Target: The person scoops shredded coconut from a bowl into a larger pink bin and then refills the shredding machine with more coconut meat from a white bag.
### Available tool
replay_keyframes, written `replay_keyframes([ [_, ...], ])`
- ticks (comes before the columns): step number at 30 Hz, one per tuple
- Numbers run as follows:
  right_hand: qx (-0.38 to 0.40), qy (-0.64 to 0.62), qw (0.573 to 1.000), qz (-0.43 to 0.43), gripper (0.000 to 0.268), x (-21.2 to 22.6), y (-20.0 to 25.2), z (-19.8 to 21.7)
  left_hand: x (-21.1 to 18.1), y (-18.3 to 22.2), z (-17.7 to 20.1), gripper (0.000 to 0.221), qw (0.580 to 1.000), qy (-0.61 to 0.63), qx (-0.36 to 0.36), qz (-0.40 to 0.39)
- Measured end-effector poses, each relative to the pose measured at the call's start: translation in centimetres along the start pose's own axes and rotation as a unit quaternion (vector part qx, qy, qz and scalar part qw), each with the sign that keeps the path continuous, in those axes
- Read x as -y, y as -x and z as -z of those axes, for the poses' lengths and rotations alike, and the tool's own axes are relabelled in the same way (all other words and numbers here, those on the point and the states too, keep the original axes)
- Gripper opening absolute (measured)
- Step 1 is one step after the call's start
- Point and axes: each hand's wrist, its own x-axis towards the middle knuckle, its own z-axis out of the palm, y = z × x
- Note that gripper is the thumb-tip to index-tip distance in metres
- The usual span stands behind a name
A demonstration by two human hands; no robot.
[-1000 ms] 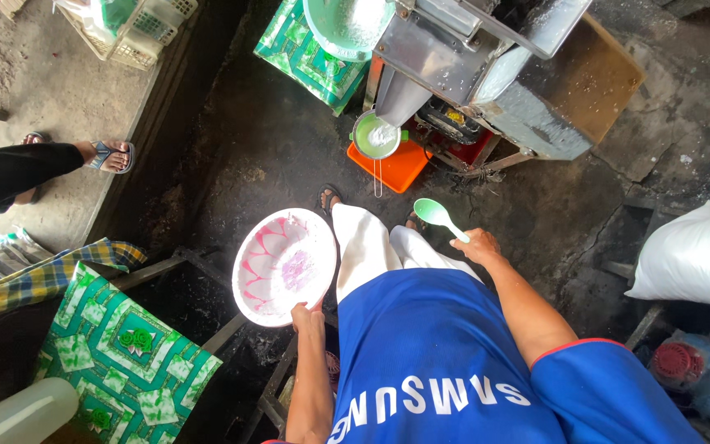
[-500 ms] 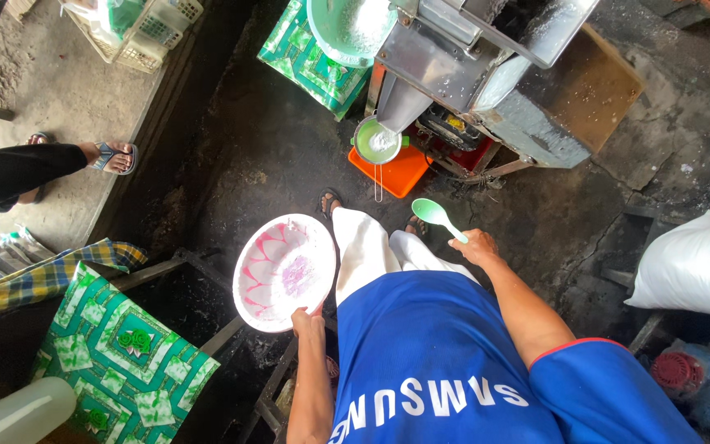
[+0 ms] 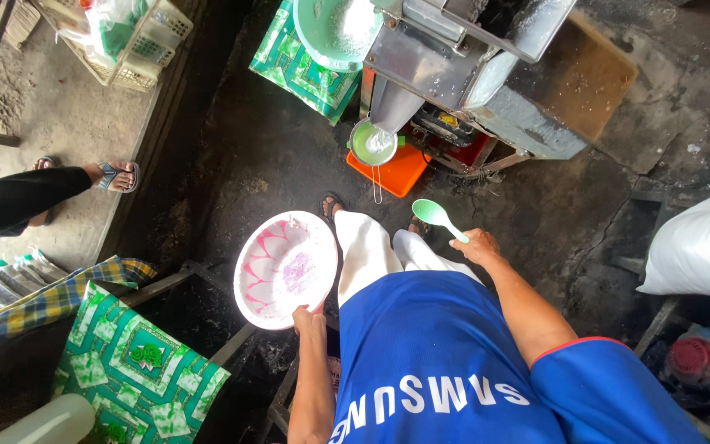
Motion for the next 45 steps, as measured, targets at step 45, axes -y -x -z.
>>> replay_keyframes([
  [45, 0.004, 0.008, 1.0, -0.001, 0.03, -0.7, -0.7, 0.2, 0.0, 0.5, 0.1, 0.08, 1.0, 0.028, 0.002, -0.006],
])
